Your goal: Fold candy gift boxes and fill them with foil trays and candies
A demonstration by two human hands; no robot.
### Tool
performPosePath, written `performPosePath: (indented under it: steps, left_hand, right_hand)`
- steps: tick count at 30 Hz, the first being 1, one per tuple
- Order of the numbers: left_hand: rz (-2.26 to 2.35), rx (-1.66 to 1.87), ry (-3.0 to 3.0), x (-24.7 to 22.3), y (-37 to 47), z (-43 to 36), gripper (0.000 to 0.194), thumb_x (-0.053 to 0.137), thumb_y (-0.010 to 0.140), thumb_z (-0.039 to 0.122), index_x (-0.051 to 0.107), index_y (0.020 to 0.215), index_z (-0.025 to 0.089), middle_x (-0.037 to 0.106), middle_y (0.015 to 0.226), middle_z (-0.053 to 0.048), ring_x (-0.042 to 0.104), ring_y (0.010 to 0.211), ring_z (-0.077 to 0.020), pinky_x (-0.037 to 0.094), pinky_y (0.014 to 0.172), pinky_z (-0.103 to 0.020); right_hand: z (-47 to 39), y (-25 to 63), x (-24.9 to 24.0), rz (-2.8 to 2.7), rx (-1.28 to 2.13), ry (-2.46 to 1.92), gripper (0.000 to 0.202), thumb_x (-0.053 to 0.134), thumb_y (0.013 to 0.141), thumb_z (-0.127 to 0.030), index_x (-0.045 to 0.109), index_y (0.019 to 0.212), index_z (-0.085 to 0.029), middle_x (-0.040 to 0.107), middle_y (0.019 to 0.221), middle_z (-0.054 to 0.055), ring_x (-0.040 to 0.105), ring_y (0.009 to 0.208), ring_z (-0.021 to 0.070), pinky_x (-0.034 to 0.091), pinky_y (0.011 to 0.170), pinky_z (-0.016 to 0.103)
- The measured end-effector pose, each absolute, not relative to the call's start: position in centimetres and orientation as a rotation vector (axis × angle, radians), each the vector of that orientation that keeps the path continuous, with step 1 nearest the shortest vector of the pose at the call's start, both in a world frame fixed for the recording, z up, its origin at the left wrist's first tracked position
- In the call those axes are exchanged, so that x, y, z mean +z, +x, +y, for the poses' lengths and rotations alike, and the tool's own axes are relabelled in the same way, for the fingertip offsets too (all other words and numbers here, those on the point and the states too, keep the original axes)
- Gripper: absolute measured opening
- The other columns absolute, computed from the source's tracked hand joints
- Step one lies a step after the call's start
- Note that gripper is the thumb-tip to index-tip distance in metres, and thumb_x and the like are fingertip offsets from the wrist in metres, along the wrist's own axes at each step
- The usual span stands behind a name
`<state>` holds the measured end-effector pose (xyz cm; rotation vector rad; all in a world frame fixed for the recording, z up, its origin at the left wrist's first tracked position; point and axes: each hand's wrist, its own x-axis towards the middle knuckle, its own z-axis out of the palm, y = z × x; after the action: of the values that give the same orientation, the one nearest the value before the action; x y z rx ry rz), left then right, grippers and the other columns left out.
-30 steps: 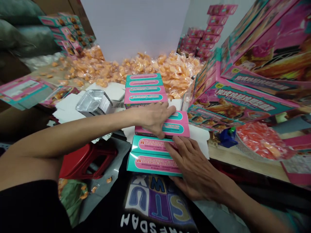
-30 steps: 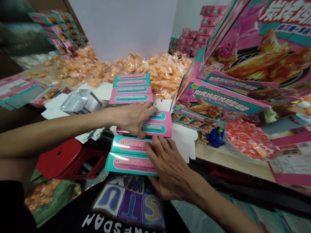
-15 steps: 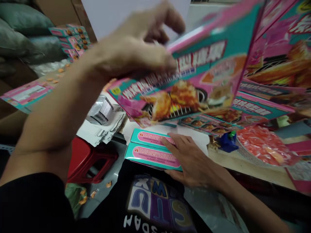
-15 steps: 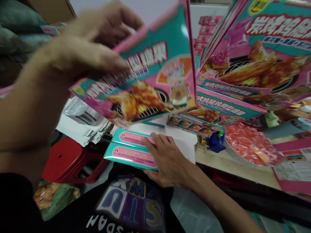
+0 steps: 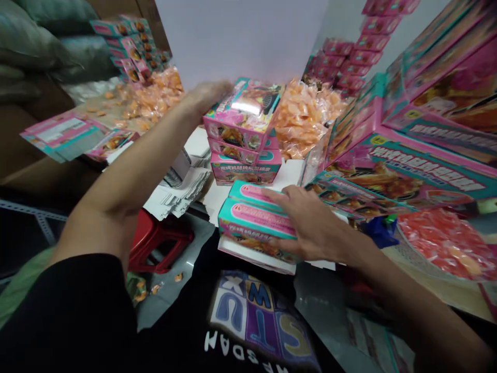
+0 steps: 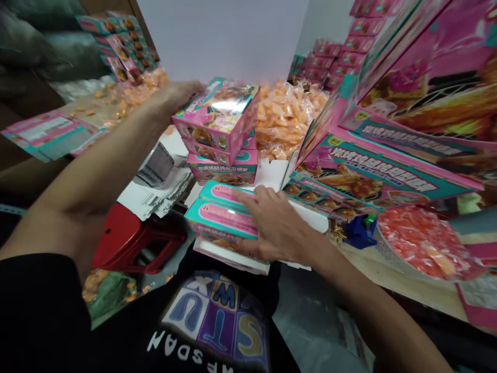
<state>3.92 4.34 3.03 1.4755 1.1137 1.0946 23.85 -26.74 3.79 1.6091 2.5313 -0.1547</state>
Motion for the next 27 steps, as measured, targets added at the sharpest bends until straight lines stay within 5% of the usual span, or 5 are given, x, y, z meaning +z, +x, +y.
performPosePath:
  steps: [4,11,14,23,27]
  left_hand:
    - [1.111,1.574,1.809,5.0,1.1,-1.4,0.017,0.075,0.099,0.02,0.067,0.084,0.018,0.065,0.078,0.003,0.062,0.083,-0.0128,0.05,0.085,-0.028]
    - [0.808,1.438,2.184,2.6,-4.4,-14.0,0.016,0.064,0.099,0.022,0.068,0.083,0.022,0.064,0.076,0.003,0.056,0.069,-0.0125,0.043,0.07,-0.03]
    - [0.807,1.502,1.965,0.3,-5.0,-12.4,0.004,0.069,0.092,0.024,0.072,0.093,0.021,0.071,0.082,0.0,0.061,0.072,-0.0143,0.045,0.069,-0.031]
    - [1.1,1.104,1.139,-1.2,-5.6,0.8,0.047,0.082,0.083,0.062,0.064,0.102,0.024,0.071,0.088,-0.002,0.061,0.085,-0.0169,0.053,0.082,-0.037]
    - [1.074,0.873,1.088,-1.2,-2.9,3.6,0.071,0.078,0.077,0.083,0.069,0.11,0.02,0.07,0.075,-0.008,0.07,0.094,-0.0296,0.059,0.089,-0.048]
  right_hand:
    - [-24.9,26.3,4.5,2.537,0.004,1.716,0.099,0.065,0.098,-0.072,0.04,0.176,-0.017,0.063,0.122,0.02,0.06,0.104,0.0386,0.047,0.09,0.047]
    - [-23.0,27.0,3.2,2.573,0.146,1.469,0.1,0.065,0.094,-0.072,0.04,0.174,-0.016,0.064,0.126,0.022,0.059,0.105,0.04,0.043,0.089,0.046]
    - [-22.5,27.3,2.0,2.551,0.241,1.458,0.097,0.061,0.097,-0.069,0.04,0.174,-0.015,0.064,0.124,0.023,0.06,0.105,0.0401,0.044,0.087,0.045]
    - [-23.7,26.8,3.8,2.663,0.104,1.701,0.077,0.046,0.11,-0.06,0.04,0.172,-0.016,0.047,0.17,0.029,0.049,0.153,0.0504,0.045,0.117,0.07]
    - [-16.9,25.5,5.0,2.858,-0.25,2.238,0.068,0.034,0.111,-0.066,0.062,0.152,-0.019,0.06,0.158,0.023,0.047,0.154,0.0523,0.04,0.122,0.075]
